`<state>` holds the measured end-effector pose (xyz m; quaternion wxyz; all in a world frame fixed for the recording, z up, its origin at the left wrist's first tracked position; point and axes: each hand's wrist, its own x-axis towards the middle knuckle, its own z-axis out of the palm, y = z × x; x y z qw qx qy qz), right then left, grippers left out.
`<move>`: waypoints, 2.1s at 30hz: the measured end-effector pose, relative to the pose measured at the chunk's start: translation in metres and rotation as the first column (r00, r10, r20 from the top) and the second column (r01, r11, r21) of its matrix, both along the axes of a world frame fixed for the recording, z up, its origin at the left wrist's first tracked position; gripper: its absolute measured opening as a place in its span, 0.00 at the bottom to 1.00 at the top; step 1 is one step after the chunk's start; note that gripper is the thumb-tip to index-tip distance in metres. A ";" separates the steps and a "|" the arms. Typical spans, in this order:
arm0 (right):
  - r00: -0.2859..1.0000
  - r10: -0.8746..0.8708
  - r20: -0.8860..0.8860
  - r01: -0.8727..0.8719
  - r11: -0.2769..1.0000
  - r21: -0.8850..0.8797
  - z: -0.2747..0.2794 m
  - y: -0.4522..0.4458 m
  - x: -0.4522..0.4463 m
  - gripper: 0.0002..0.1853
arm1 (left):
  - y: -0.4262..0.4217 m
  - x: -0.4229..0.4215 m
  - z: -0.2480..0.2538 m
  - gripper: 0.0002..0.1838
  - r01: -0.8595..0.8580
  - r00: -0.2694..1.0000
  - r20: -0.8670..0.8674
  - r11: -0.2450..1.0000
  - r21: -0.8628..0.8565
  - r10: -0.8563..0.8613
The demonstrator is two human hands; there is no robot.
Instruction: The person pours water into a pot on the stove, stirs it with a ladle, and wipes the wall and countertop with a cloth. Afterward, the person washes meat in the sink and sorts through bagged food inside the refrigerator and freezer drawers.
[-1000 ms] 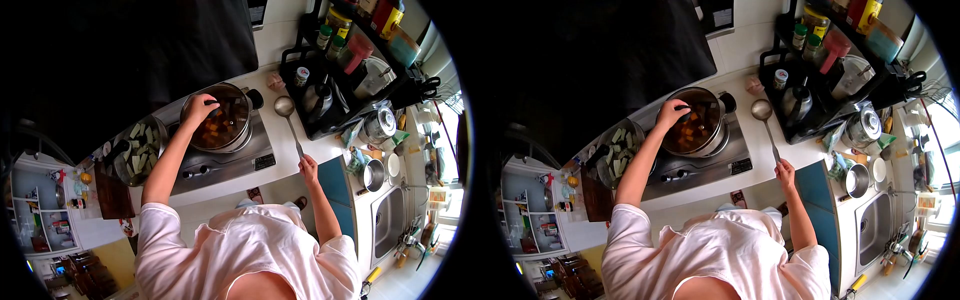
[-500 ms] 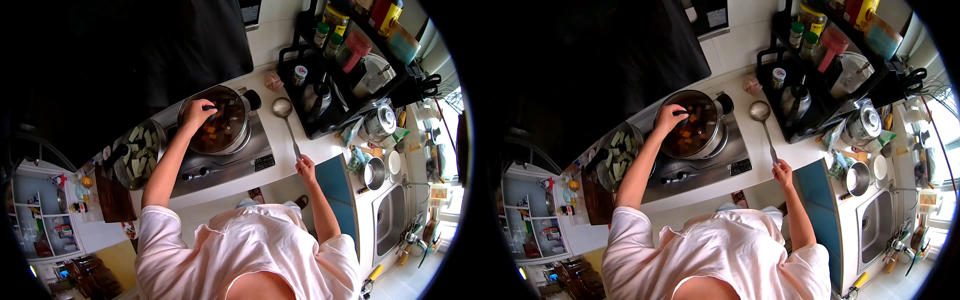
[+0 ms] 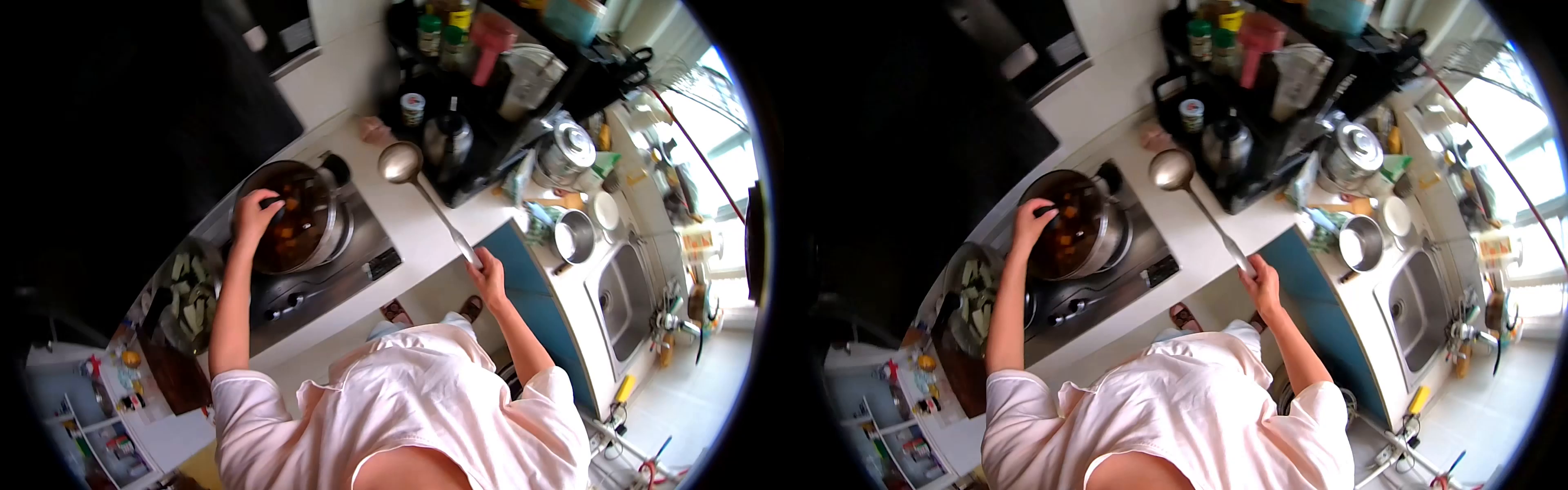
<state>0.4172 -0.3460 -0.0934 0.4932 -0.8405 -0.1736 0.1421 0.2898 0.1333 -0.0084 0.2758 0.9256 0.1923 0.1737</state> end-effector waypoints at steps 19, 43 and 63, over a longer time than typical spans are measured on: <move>0.631 -0.776 -0.026 0.776 0.630 0.019 -0.014 -0.342 0.069 0.10 | -0.298 0.106 0.019 0.15 0.122 0.930 0.348 0.992 0.025 -0.123; 0.722 -0.521 -0.455 0.530 0.840 -0.120 0.009 -0.410 0.162 0.20 | -0.557 0.307 -0.249 0.14 0.512 0.859 0.080 0.846 -0.147 -0.506; 0.861 -0.494 -0.118 0.462 0.858 -0.223 -0.061 -0.457 0.196 0.16 | -0.428 0.233 -0.250 0.15 0.299 0.947 0.123 0.954 -0.003 -0.297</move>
